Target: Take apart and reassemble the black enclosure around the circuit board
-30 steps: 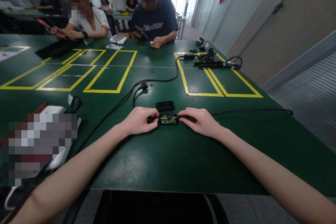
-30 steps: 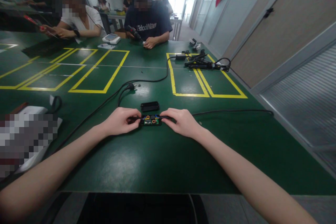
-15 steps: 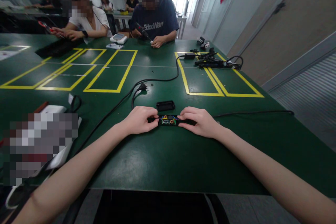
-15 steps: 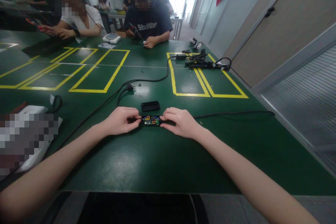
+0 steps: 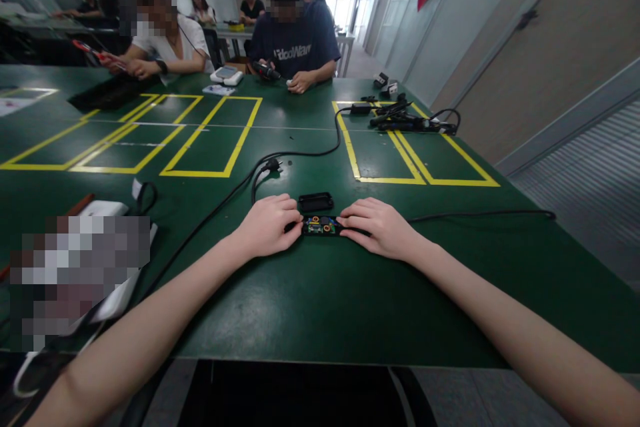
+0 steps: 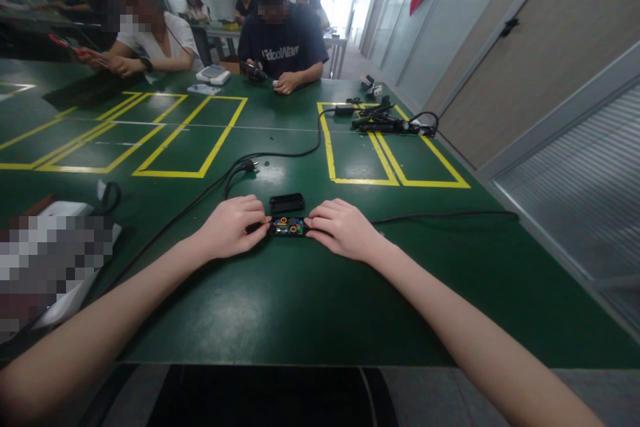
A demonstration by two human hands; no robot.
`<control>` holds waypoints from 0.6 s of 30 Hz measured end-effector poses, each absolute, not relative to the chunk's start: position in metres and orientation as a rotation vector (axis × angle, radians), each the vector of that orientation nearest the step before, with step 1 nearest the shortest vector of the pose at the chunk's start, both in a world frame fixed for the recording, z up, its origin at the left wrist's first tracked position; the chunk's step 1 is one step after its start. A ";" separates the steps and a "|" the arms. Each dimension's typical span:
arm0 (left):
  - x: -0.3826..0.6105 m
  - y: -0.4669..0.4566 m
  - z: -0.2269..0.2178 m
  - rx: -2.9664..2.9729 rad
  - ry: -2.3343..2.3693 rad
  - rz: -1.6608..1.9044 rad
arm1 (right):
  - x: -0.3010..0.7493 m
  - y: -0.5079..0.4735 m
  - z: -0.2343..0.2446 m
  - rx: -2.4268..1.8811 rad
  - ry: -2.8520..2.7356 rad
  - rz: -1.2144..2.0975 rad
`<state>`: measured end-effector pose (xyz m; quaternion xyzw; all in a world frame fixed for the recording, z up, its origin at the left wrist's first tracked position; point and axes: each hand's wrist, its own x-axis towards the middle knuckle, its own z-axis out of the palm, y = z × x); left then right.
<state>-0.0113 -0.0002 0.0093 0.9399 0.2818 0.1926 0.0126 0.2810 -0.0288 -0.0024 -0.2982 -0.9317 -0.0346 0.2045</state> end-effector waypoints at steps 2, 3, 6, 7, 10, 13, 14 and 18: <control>-0.010 0.000 0.007 2.964 0.936 0.612 | 0.280 -0.028 -0.003 -0.845 -2.576 -0.120; -0.010 0.000 0.006 2.955 0.962 0.630 | 0.280 -0.027 -0.004 -0.846 -2.565 -0.121; -0.008 0.001 0.002 2.887 1.052 0.719 | 0.280 -0.025 -0.008 -0.842 -2.525 -0.085; -0.007 0.001 0.001 2.868 1.088 0.738 | 0.280 -0.025 -0.009 -0.842 -2.504 -0.072; -0.005 0.000 -0.002 2.851 1.146 0.699 | 0.279 -0.023 -0.014 -0.885 -2.398 -0.059; -0.003 -0.001 -0.006 2.862 1.085 0.577 | 0.279 -0.020 -0.021 -1.030 -2.314 -0.051; -0.002 -0.001 -0.007 2.862 1.053 0.549 | 0.278 -0.018 -0.024 -1.085 -2.312 -0.030; -0.003 0.001 -0.011 2.844 0.947 0.534 | 0.277 -0.016 -0.029 -1.162 -2.327 0.159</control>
